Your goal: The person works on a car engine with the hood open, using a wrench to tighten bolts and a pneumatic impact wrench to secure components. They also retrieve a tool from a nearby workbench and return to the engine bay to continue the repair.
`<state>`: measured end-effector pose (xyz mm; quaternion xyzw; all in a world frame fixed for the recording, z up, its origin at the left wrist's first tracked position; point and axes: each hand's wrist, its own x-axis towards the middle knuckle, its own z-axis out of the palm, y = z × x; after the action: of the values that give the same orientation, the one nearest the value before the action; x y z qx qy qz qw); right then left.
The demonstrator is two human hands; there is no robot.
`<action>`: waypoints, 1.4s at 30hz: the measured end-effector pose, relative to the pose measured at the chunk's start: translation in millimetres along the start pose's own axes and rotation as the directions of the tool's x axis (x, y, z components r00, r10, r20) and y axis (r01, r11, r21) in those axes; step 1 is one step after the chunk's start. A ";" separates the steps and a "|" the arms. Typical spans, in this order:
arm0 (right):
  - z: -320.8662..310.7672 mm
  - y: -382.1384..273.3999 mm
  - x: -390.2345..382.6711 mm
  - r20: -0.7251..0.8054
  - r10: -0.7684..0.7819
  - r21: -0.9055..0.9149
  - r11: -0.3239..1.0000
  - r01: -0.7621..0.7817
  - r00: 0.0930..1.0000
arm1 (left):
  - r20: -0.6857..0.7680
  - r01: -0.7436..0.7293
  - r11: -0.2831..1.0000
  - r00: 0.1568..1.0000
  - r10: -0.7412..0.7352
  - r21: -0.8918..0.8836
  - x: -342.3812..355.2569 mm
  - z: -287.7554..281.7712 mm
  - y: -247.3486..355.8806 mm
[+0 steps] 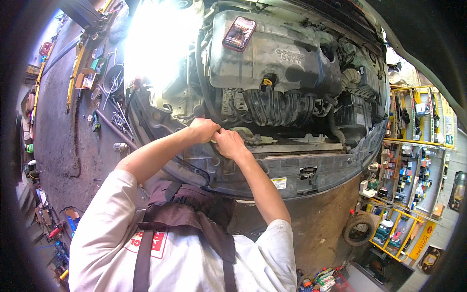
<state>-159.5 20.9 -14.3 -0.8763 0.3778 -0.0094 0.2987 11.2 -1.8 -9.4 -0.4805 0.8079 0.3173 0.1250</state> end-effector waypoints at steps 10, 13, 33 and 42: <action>6.4 -2.8 -1.8 -0.028 0.023 -0.044 0.999 -0.024 0.999 | -0.045 -0.017 1.000 0.999 0.018 0.018 -0.8 6.7 -2.4; 7.2 -3.6 -1.9 -0.038 0.029 -0.049 0.998 -0.031 0.999 | -0.059 -0.025 1.000 0.998 0.026 0.019 -0.5 8.6 -3.0; -0.3 -1.8 3.4 0.066 0.061 0.007 0.998 -0.061 0.996 | -0.035 -0.018 1.000 0.999 0.019 0.014 3.4 9.2 -4.7; -7.8 -0.7 7.3 0.093 0.027 0.027 0.999 -0.030 0.995 | 0.020 -0.001 1.000 1.000 0.002 -0.025 5.3 4.4 -4.7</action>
<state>-155.8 12.3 -9.1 -0.8660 0.3759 0.0300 0.3283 12.1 -4.3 -17.2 -0.4784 0.8030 0.3321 0.1267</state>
